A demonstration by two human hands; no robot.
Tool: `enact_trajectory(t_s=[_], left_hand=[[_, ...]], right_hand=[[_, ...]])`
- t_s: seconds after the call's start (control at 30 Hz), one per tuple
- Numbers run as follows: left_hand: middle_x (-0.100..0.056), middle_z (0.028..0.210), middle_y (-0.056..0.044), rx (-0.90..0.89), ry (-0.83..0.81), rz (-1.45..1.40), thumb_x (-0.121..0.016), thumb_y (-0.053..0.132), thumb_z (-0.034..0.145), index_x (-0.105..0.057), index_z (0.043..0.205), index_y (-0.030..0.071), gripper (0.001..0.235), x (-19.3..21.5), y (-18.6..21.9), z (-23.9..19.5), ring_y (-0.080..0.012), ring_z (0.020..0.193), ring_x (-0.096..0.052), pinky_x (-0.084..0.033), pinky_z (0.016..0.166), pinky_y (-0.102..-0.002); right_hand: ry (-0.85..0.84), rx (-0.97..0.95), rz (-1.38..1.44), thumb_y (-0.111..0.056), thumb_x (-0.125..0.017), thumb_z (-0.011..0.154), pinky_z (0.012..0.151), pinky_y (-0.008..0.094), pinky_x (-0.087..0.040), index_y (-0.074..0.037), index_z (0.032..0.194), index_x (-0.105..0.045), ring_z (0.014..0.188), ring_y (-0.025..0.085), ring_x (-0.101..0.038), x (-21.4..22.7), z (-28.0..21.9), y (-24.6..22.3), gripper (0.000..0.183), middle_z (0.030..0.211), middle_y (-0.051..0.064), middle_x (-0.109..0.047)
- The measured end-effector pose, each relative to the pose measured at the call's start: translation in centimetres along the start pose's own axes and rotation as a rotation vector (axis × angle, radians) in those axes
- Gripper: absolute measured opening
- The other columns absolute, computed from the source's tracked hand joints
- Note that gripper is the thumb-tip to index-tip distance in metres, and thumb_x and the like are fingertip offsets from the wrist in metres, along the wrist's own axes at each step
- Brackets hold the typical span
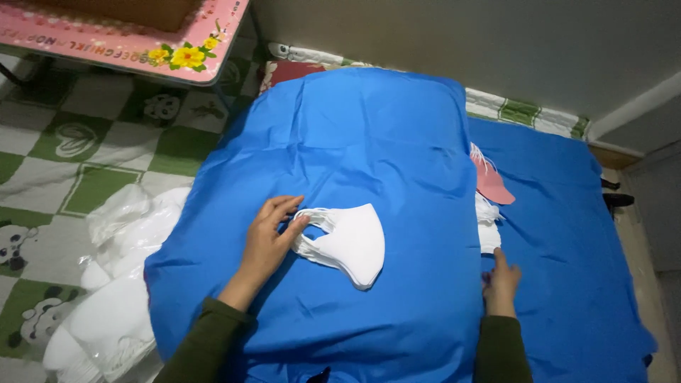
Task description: Picking up individual face masks, unfolding them, and stacking them neatly on a blue surface.
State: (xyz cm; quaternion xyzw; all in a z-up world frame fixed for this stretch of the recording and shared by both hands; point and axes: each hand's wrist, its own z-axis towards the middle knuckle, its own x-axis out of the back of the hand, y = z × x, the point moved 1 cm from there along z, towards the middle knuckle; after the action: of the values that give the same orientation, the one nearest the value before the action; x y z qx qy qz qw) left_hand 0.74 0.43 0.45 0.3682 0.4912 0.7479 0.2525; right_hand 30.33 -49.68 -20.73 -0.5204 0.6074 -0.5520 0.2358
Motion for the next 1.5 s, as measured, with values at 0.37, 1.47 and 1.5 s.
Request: enact_trajectory(t_s=[0.37, 1.47, 1.5], left_hand=[[-0.068, 0.121, -0.018, 0.016, -0.037, 0.059, -0.078, 0.022, 0.09, -0.072, 0.132, 0.011, 0.043, 0.0, 0.0, -0.5, -0.0375, 0.11, -0.071, -0.06, 0.095, -0.045], [-0.068, 0.128, -0.006, 0.212, -0.149, 0.337, -0.073, 0.032, 0.084, -0.072, 0.129, 0.014, 0.048, -0.8, 0.2, -0.8, -0.0188, 0.107, -0.067, -0.055, 0.082, -0.031], [-0.068, 0.126, -0.007, 0.195, -0.144, 0.332, -0.073, 0.031, 0.085, -0.071, 0.129, 0.013, 0.048, -0.8, 0.3, -0.9, -0.0193, 0.107, -0.067, -0.055, 0.082, -0.031]], right_hand=[[-0.104, -0.135, 0.118, -0.083, -0.07, 0.095, 0.061, 0.048, -0.047, 0.006, 0.149, -0.033, 0.081, 0.033, -0.061, -4.0, -1.0, -4.7, 0.11, 0.108, 0.028, -0.049], [-0.234, -0.362, 0.119, -0.028, -0.068, 0.097, 0.083, 0.029, -0.058, 0.003, 0.135, -0.06, 0.106, 0.027, -0.07, -9.4, 5.6, -5.2, 0.05, 0.127, 0.022, -0.067], [-0.26, -0.362, 0.201, -0.023, -0.067, 0.097, 0.08, 0.03, -0.06, 0.003, 0.135, -0.059, 0.102, 0.028, -0.072, -9.6, 5.9, -4.6, 0.047, 0.125, 0.023, -0.068]])
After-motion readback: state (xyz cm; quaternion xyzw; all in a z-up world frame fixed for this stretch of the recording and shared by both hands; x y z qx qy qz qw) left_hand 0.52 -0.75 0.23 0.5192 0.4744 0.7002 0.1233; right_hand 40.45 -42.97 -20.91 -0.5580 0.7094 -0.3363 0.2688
